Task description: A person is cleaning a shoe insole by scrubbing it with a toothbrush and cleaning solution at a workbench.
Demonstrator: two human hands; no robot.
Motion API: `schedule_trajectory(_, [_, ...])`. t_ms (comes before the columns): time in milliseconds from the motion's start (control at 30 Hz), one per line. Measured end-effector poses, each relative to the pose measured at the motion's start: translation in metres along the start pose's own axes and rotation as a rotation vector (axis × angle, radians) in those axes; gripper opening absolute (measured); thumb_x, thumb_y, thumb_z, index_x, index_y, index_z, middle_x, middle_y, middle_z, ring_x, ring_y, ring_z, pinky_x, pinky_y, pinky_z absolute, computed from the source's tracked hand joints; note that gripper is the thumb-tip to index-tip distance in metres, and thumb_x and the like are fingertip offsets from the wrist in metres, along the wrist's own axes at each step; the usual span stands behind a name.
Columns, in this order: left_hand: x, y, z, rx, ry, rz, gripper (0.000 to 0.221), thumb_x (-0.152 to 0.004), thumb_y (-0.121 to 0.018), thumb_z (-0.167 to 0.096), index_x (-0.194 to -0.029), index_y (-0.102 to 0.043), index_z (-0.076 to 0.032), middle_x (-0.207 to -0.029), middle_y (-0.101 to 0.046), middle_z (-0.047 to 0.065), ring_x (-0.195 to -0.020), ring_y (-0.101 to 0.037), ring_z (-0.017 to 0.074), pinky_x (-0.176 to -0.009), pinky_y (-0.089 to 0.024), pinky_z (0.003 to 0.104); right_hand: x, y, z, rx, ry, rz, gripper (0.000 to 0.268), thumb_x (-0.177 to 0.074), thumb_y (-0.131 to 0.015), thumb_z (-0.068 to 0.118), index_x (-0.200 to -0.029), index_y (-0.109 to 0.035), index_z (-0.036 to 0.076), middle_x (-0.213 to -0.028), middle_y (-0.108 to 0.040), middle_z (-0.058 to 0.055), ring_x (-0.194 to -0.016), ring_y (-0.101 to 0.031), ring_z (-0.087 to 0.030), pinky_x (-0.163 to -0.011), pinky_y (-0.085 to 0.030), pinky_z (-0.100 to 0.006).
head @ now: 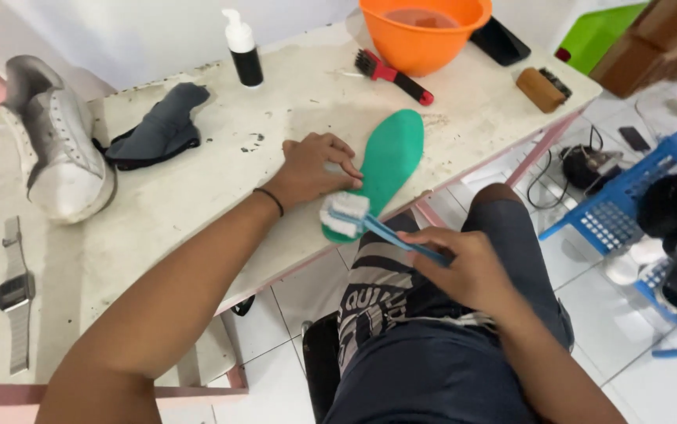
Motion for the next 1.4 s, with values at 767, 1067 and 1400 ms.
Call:
schedule_trajectory(767, [-0.013, -0.016, 0.024, -0.008, -0.044, -0.045, 0.015, -0.085, -0.077, -0.048, -0.093, -0.076, -0.035, -0.119, -0.065, -0.006, -0.121, -0.054, 0.0229, -0.099, -0.023, 0.053, 0.006, -0.013, -0.019, -0.065, 0.140, -0.041, 0.025, -0.084, -0.072, -0.001, -0.104, -0.081, 0.009, -0.051, -0.066, -0.011, -0.036, -0.053, -0.016, -0.039, -0.038, -0.028])
schedule_trajectory(1067, [-0.009, -0.021, 0.024, 0.012, -0.041, -0.024, 0.011, -0.087, -0.078, -0.044, -0.092, -0.077, -0.035, -0.118, -0.066, -0.006, -0.123, -0.055, 0.0232, -0.101, -0.023, 0.054, 0.025, -0.019, -0.019, -0.021, 0.165, -0.077, 0.019, -0.085, -0.076, 0.010, -0.103, -0.079, 0.007, -0.068, -0.075, -0.016, -0.055, -0.072, -0.029, -0.044, -0.048, -0.037])
schedule_trajectory(1400, [0.010, 0.006, -0.015, 0.101, -0.057, -0.053, 0.016, -0.085, -0.082, -0.041, -0.093, -0.079, -0.028, -0.117, -0.068, 0.002, -0.123, -0.056, 0.0300, -0.105, -0.028, 0.055, 0.014, -0.014, -0.021, -0.167, 0.109, 0.031, 0.020, -0.082, -0.076, 0.002, -0.102, -0.081, 0.005, -0.053, -0.072, -0.015, -0.034, -0.057, -0.018, -0.035, -0.037, -0.029])
Point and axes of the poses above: each hand's wrist, its own x-axis away from the middle knuckle, its own y-axis out of the back of the hand, z = x × y, the point moved 5 cm from there along -x, towards the middle knuckle
